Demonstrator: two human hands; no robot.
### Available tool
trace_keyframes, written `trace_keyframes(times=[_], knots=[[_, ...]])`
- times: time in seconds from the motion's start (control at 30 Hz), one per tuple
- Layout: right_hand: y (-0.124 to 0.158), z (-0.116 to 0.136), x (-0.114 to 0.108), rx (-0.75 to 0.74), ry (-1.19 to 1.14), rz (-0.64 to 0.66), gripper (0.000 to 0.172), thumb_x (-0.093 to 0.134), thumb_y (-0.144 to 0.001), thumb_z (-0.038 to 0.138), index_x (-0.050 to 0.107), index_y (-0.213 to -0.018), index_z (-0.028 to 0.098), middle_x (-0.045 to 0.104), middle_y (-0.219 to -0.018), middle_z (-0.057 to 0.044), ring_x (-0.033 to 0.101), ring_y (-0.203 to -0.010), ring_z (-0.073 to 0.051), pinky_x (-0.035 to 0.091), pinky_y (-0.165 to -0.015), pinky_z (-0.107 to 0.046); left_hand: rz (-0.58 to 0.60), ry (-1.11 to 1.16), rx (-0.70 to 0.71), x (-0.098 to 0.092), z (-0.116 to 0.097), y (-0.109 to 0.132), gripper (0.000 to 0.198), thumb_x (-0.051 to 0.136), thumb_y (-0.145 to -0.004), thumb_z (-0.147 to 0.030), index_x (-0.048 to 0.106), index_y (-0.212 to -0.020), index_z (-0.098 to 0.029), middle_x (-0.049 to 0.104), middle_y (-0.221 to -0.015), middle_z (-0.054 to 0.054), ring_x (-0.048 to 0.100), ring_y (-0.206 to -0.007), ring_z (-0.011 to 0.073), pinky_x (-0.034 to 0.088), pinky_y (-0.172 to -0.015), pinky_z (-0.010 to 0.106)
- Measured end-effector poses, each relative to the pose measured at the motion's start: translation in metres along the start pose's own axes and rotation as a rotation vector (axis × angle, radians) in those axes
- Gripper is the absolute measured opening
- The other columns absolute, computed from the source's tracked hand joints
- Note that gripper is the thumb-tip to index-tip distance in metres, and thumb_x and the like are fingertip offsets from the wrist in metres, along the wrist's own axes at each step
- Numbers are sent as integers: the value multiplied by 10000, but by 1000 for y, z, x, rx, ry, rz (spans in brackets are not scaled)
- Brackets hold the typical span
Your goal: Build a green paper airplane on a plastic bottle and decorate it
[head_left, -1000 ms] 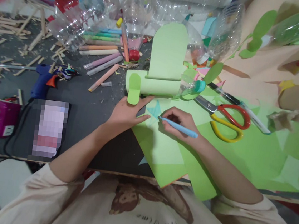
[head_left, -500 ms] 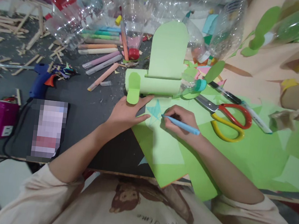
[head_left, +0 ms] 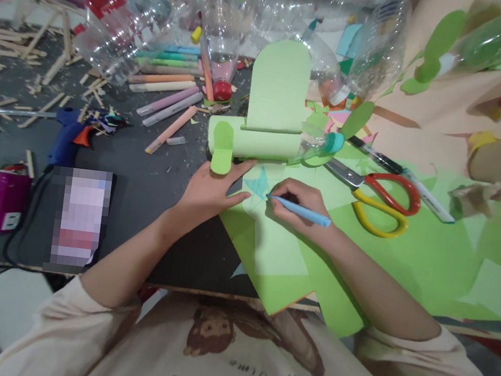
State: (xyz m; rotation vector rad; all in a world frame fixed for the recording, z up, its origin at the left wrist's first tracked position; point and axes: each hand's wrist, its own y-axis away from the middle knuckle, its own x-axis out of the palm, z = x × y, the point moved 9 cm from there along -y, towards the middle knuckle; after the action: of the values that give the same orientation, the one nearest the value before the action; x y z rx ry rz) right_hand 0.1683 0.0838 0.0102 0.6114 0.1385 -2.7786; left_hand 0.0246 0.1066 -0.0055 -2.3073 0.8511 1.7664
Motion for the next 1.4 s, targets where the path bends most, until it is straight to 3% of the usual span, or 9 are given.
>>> trace_keyframes(times=[0.2,0.33,0.5,0.63,0.8,0.93,1.07,1.2,1.4], knots=[[0,-6,4,20,-57,63,88,605,-775,256,571,-710,208,609,-646,9,521,-562,-127,385,-542,-255,13,-19,-3,2,0,-1,609,532,-929,-473,420,-1477,-231,671,-1096,67,602,-1040,255,407,-923,303],[-1,-14,-4,52,-94,-25,89,619,-793,248,578,-729,203,608,-667,18,515,-572,-117,374,-537,-245,-17,-12,12,1,0,-1,602,524,-931,-481,426,-1472,-236,670,-1113,65,603,-1052,255,410,-935,302],[-1,-11,4,47,-123,62,71,625,-768,216,589,-708,198,596,-632,27,503,-554,-114,358,-521,-244,-29,-20,33,1,0,0,600,496,-938,-504,433,-1466,-227,677,-1067,60,608,-1023,246,420,-913,291],[-2,-13,-5,62,-124,-39,90,622,-778,233,572,-710,201,591,-651,24,506,-566,-115,370,-531,-247,-34,-28,36,0,-1,0,594,476,-945,-507,434,-1466,-223,672,-1049,62,612,-1000,243,428,-894,289],[-1,-11,4,21,-102,65,77,625,-793,231,594,-731,197,609,-661,20,521,-571,-117,386,-544,-248,-42,-25,47,0,-1,0,596,491,-937,-501,437,-1464,-227,672,-1070,63,606,-1007,245,423,-903,294],[-1,-11,-2,21,-93,-9,105,618,-820,259,585,-741,198,609,-681,14,526,-583,-119,398,-553,-250,-54,-8,45,0,0,0,590,477,-941,-505,435,-1465,-236,672,-1073,59,601,-1020,240,417,-902,287],[-1,-8,5,9,-77,84,92,618,-807,249,592,-734,200,610,-661,14,526,-576,-124,388,-546,-252,-46,-2,48,1,-1,0,589,495,-938,-483,440,-1463,-223,673,-1068,63,600,-1014,240,411,-914,293],[-3,-7,-2,3,-57,13,106,606,-822,262,588,-737,200,620,-675,8,534,-582,-127,393,-553,-256,-43,12,35,1,0,0,605,515,-929,-494,441,-1465,-224,675,-1071,66,604,-1005,243,417,-909,298],[-3,-6,2,-23,-46,52,92,610,-813,255,591,-742,200,615,-670,9,537,-581,-127,397,-552,-255,-48,16,32,1,1,0,609,496,-932,-519,435,-1468,-236,671,-1050,63,608,-990,242,424,-886,292]])
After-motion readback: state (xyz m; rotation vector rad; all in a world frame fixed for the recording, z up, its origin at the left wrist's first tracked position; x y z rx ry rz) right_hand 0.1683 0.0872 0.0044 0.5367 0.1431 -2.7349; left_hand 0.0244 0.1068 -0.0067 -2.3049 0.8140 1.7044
